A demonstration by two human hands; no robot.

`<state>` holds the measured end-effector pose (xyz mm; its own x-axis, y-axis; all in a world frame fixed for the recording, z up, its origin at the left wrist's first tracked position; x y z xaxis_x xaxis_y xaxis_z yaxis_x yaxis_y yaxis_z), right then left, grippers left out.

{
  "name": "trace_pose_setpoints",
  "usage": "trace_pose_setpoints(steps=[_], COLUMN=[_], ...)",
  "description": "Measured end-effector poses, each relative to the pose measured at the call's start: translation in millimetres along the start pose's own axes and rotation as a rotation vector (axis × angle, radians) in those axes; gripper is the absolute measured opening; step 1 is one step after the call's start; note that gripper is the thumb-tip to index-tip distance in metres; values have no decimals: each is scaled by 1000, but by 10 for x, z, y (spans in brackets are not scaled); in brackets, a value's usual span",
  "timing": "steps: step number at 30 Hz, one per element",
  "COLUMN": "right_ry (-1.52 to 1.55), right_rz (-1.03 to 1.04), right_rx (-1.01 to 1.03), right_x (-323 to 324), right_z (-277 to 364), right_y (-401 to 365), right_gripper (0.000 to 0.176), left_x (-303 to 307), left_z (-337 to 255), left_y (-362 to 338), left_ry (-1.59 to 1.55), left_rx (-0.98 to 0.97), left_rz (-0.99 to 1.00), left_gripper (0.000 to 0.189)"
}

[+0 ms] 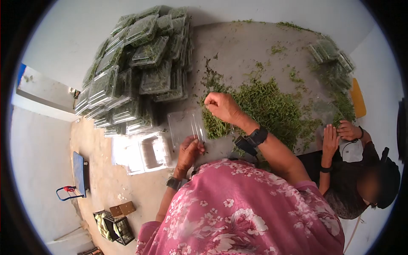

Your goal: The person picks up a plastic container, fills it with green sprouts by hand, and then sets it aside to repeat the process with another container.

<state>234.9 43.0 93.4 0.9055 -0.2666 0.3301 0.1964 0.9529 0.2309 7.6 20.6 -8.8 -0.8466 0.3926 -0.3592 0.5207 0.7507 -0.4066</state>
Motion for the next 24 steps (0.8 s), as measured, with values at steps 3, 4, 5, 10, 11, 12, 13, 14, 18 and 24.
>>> trace_pose_setpoints(steps=[3,4,5,10,11,12,13,14,18,24], right_ry=[82,91,99,-274,-386,-490,-553,-616,-563,-416], right_rz=[-21,-30,-38,-28,-25,120,194,268,240,-57], right_rx=[-37,-37,-36,290,399,358,363,368,368,225], right_x=[94,122,137,61,13,-53,-112,-184,-177,95], right_z=[43,73,81,2,-64,-102,-154,-235,-200,-2], right_y=[-14,-27,-50,-248,-318,-395,-478,-558,-659,-520], right_gripper=[6,6,5,7,8,10,11,12,14,16], left_x=[-14,-27,-23,-16,-13,-21,-28,-30,-21,7], left_z=[-11,-10,0,16,13,1,-9,-13,-22,-7], left_y=[-8,-9,-6,-4,-11,-19,-23,-20,-15,8], left_ry=[-16,-30,-27,-22,-15,-7,1,15,28,-12], left_rx=[4,7,-2,-33,-31,-27,-22,-17,-13,-15], left_rz=[-3,-2,-1,-22,-30,-37,-42,-50,-52,4], left_gripper=[30,30,30,30,30,30,30,30,28,25])
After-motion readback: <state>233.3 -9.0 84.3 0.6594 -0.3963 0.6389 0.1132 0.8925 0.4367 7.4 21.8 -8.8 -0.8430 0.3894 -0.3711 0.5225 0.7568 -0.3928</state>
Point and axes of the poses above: each hand's wrist, its own y-axis towards the middle knuckle, its own x-axis out of the back of the hand, z = x × y, the point moved 4 cm from there along y, towards the middle knuckle, and after that the axes turned 2 degrees about -z, right-handed, at the moved point
